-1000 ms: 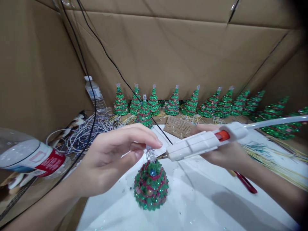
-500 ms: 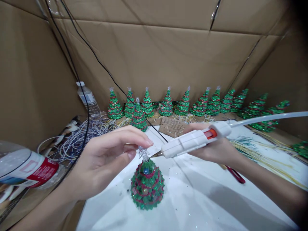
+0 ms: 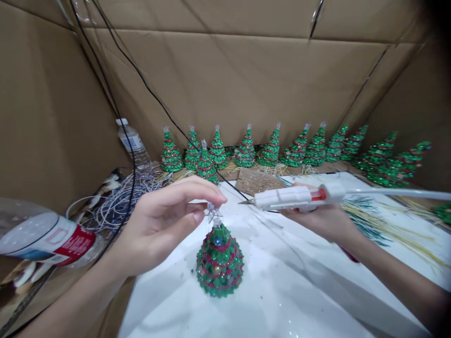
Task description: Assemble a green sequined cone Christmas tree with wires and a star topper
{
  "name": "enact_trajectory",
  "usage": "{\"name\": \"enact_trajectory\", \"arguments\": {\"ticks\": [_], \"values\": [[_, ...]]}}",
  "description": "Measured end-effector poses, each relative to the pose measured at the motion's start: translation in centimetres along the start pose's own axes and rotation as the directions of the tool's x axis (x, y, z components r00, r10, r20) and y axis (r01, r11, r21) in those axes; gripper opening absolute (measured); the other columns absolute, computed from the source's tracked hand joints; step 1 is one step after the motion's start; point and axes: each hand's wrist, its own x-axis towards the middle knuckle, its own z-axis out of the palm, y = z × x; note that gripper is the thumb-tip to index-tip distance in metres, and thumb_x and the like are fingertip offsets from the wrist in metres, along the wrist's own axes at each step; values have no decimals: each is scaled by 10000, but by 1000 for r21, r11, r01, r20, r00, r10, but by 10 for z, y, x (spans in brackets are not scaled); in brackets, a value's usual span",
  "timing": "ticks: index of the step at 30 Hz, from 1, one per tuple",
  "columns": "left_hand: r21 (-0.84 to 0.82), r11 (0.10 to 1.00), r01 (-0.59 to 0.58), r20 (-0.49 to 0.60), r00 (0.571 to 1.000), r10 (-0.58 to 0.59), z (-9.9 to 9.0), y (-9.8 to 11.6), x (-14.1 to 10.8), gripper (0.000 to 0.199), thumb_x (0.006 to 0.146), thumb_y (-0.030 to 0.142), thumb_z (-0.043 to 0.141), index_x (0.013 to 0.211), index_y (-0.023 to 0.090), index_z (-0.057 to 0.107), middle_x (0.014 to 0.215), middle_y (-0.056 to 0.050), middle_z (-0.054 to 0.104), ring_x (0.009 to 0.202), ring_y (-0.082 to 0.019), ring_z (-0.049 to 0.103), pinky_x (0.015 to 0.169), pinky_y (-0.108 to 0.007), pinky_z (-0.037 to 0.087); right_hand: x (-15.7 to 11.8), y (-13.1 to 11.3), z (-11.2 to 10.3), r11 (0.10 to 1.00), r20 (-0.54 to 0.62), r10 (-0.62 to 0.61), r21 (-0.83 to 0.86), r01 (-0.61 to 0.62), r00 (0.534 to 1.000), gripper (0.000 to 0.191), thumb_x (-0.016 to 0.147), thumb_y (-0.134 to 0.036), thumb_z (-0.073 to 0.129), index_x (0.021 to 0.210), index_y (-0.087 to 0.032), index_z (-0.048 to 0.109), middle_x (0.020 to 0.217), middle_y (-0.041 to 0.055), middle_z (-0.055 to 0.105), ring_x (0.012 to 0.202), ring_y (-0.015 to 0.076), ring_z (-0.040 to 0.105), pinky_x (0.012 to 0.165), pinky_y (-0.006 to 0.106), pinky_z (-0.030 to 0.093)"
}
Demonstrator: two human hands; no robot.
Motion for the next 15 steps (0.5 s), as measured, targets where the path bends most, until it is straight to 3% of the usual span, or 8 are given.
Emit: {"name": "enact_trajectory", "arguments": {"ticks": [4, 9, 11, 15], "values": [[-3, 1000, -15, 4, 1000, 15, 1, 1, 2, 271, 877, 55, 551, 1080, 179, 680, 1053, -113, 636, 1047, -254, 592, 850, -354, 511, -10, 31, 9, 984, -12, 46, -172, -47, 999, 151, 806, -316, 590, 919, -222, 554, 808, 7, 627, 676, 178, 585, 569, 271, 437], [11, 1000, -11, 7, 1000, 11, 2, 0, 1, 280, 877, 75, 570, 1108, 197, 670, 1076, -114, 617, 1060, -258, 573, 883, -377, 509, -20, 51, 26, 836, 151, -17, -539, 97, 988, 423, 730, -86, 510, 1136, -204, 491, 1074, 76, 608, 913, 227, 600, 687, 286, 435], [3, 1000, -16, 10, 1000, 16, 3, -1, 0, 286, 878, 73, 567, 1112, 202, 669, 1087, -114, 611, 1060, -256, 574, 888, -377, 510, -23, 56, 34, 798, 174, -15, -592, 117, 985, 515, 670, -1, 461, 1156, -170, 492, 1065, 106, 597, 967, 252, 585, 747, 315, 433], [-7, 1000, -25, 11, 1000, 25, 4, -4, 0, 290, 887, 66, 544, 1114, 200, 665, 1082, -113, 604, 1040, -251, 579, 866, -366, 514, -28, 64, 49, 783, 180, -17, -609, 125, 984, 501, 659, 30, 431, 1119, -141, 533, 1018, 126, 583, 966, 277, 562, 796, 358, 419]]}}
